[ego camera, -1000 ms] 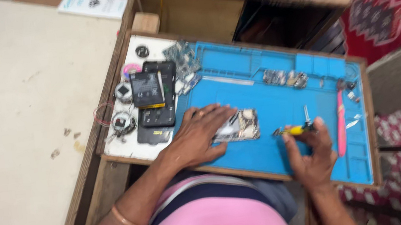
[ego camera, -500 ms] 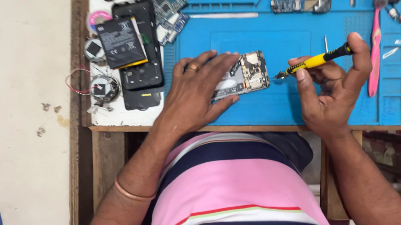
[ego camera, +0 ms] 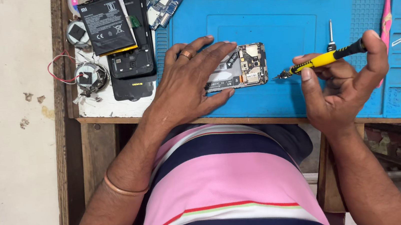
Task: The person disassembles a smartphone by removing screws and detaching internal components. They use a screwdriver to loosen screws on the motherboard and then carefully lift and disconnect a small circuit board from the phone's interior.
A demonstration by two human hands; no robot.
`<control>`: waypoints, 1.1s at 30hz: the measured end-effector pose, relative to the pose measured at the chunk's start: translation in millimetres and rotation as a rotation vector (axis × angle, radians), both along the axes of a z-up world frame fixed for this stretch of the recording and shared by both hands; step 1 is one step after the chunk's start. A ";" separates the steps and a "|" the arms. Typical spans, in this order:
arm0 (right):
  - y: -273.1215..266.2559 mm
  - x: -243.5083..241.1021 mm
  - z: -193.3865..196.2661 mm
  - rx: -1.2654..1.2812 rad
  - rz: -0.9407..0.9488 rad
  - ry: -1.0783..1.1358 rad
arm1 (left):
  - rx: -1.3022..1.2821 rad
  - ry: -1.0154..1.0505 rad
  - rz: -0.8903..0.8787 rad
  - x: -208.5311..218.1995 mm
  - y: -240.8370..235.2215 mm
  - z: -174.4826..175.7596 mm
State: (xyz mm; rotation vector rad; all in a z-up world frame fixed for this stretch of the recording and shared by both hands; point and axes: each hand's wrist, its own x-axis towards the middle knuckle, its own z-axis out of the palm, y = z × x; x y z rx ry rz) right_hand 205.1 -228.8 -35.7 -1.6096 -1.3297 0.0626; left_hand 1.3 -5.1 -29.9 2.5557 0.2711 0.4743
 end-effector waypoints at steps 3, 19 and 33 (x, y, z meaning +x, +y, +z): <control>2.0 -0.4 -0.3 -0.004 -0.005 -0.022 | 0.010 0.006 0.002 -0.3 -0.1 -2.1; 15.2 -7.4 12.7 0.003 0.063 -0.093 | 0.030 0.001 0.010 1.2 -0.8 -5.9; 16.0 -11.2 13.8 0.053 0.080 -0.253 | 0.025 0.014 0.010 0.0 -1.5 1.0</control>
